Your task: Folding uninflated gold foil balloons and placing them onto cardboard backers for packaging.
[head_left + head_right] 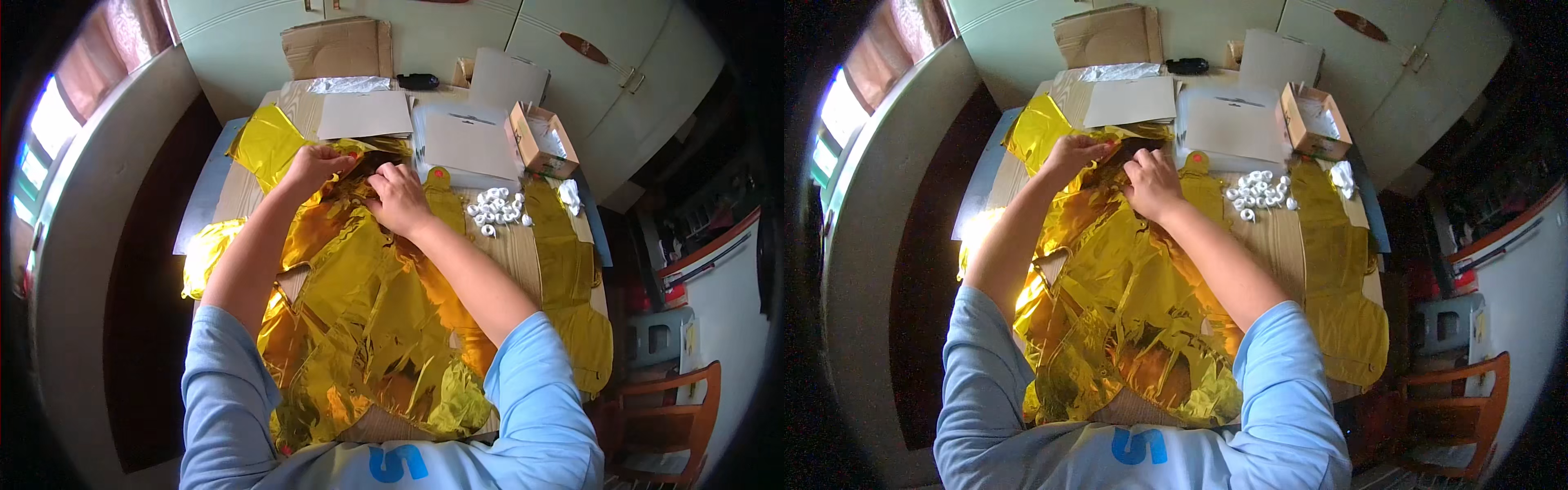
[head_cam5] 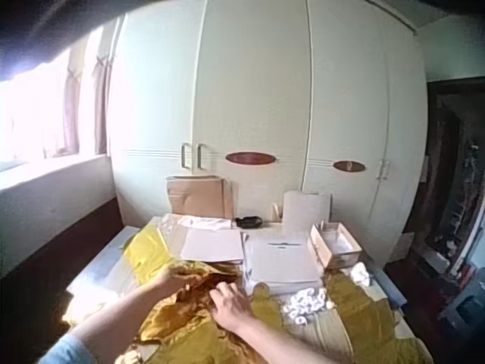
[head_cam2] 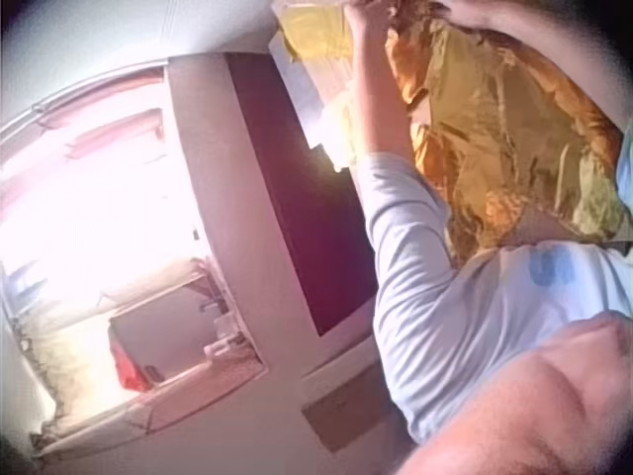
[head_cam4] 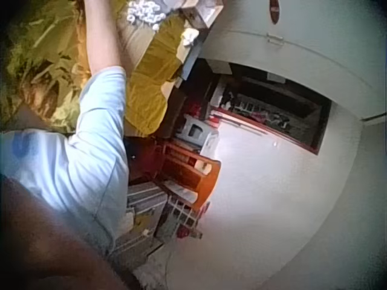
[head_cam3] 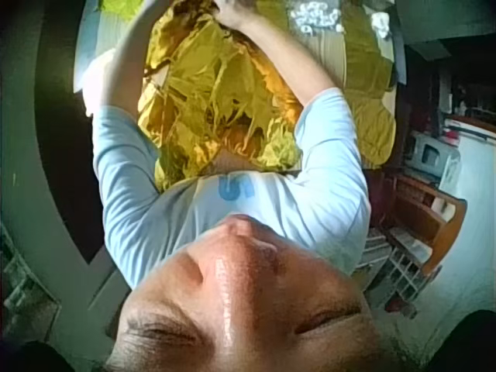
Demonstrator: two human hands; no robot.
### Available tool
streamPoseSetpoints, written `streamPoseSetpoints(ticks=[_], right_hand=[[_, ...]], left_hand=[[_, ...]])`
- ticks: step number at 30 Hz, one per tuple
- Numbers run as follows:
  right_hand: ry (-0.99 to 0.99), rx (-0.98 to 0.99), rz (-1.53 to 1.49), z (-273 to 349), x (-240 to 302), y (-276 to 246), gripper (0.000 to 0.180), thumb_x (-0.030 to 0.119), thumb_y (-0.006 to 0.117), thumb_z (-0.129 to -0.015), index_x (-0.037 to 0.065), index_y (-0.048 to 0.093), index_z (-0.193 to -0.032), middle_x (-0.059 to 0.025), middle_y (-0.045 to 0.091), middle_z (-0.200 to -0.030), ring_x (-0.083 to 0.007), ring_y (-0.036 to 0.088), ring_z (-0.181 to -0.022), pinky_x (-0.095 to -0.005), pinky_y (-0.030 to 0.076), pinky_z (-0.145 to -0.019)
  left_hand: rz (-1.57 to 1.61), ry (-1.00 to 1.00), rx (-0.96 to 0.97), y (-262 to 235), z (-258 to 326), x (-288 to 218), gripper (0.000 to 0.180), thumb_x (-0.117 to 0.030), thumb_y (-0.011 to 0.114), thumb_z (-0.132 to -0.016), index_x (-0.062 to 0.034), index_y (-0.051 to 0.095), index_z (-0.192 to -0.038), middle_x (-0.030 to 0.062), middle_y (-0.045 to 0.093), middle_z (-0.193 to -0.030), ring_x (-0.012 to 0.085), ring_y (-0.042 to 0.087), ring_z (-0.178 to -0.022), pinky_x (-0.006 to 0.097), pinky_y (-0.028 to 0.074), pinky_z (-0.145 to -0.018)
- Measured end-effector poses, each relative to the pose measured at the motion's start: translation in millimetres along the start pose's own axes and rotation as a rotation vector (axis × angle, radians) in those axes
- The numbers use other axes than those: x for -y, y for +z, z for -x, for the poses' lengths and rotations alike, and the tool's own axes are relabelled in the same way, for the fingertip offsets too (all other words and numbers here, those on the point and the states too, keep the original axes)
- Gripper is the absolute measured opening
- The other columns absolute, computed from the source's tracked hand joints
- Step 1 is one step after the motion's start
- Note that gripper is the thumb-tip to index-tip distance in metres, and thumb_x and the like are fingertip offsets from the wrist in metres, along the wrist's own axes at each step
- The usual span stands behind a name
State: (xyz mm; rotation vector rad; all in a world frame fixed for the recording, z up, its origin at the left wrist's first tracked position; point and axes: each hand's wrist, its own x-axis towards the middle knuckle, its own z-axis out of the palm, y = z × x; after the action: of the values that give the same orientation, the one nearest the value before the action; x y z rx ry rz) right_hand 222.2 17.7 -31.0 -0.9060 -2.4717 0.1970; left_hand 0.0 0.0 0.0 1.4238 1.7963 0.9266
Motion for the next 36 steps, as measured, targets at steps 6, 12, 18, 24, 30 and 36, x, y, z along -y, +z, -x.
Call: streamPoseSetpoints(ticks=[6,12,18,24,30,36], right_hand=[[-0.115,-0.186,-0.248,-27,-11,13,0.022,0.008,0.057,-0.092,0.000,0.069,-0.108,-0.0184,0.070,-0.109,-0.0383,0.067,-0.099,-0.0444,0.054,-0.087],[0.012,-0.100,-0.263,-41,-6,19,0.025,0.007,0.057,-0.090,0.000,0.069,-0.111,-0.0199,0.069,-0.112,-0.0397,0.067,-0.099,-0.0456,0.055,-0.087],[-0.035,0.183,0.218,-42,-14,22,0.025,0.010,0.063,-0.081,0.004,0.072,-0.103,-0.0162,0.072,-0.106,-0.0377,0.068,-0.099,-0.0459,0.054,-0.090],[-0.059,0.139,0.309,-58,13,8,0.019,0.015,0.062,-0.083,0.014,0.078,-0.094,-0.0133,0.073,-0.110,-0.0304,0.064,-0.110,-0.0444,0.047,-0.094],[0.063,0.118,0.449,-82,25,9,0.038,0.034,0.067,-0.085,0.010,0.075,-0.112,-0.0088,0.071,-0.116,-0.0318,0.058,-0.121,-0.0479,0.041,-0.102],[0.320,0.405,0.341,-83,32,-14,0.059,0.059,0.062,-0.090,0.011,0.073,-0.122,-0.0131,0.068,-0.124,-0.0319,0.050,-0.132,-0.0455,0.033,-0.112]], left_hand=[[-0.209,0.402,-0.129,17,4,13,0.023,-0.022,0.071,-0.089,-0.0032,0.075,-0.102,0.0159,0.072,-0.092,0.0320,0.069,-0.081,0.041,0.054,-0.075],[-0.398,0.470,-0.243,21,12,20,0.023,-0.020,0.070,-0.087,-0.0005,0.072,-0.099,0.0208,0.066,-0.096,0.0398,0.066,-0.091,0.047,0.053,-0.083],[-0.233,0.248,-0.521,-5,-1,-7,0.036,-0.033,0.074,-0.084,-0.0012,0.072,-0.100,0.0244,0.071,-0.085,0.0412,0.071,-0.081,0.045,0.056,-0.071],[-0.342,0.440,-0.581,-41,-5,-22,0.035,-0.019,0.064,-0.089,-0.0077,0.059,-0.122,0.0240,0.071,-0.104,0.0431,0.067,-0.099,0.049,0.053,-0.086],[-0.445,0.401,-0.394,-34,2,-44,0.081,-0.012,0.057,-0.092,-0.0227,0.016,-0.161,0.0307,0.068,-0.103,0.0508,0.064,-0.095,0.055,0.051,-0.085],[-0.382,0.428,-0.485,-56,-7,-30,0.074,-0.012,0.059,-0.092,-0.0209,0.026,-0.158,0.0295,0.067,-0.116,0.0480,0.063,-0.107,0.054,0.049,-0.094]])
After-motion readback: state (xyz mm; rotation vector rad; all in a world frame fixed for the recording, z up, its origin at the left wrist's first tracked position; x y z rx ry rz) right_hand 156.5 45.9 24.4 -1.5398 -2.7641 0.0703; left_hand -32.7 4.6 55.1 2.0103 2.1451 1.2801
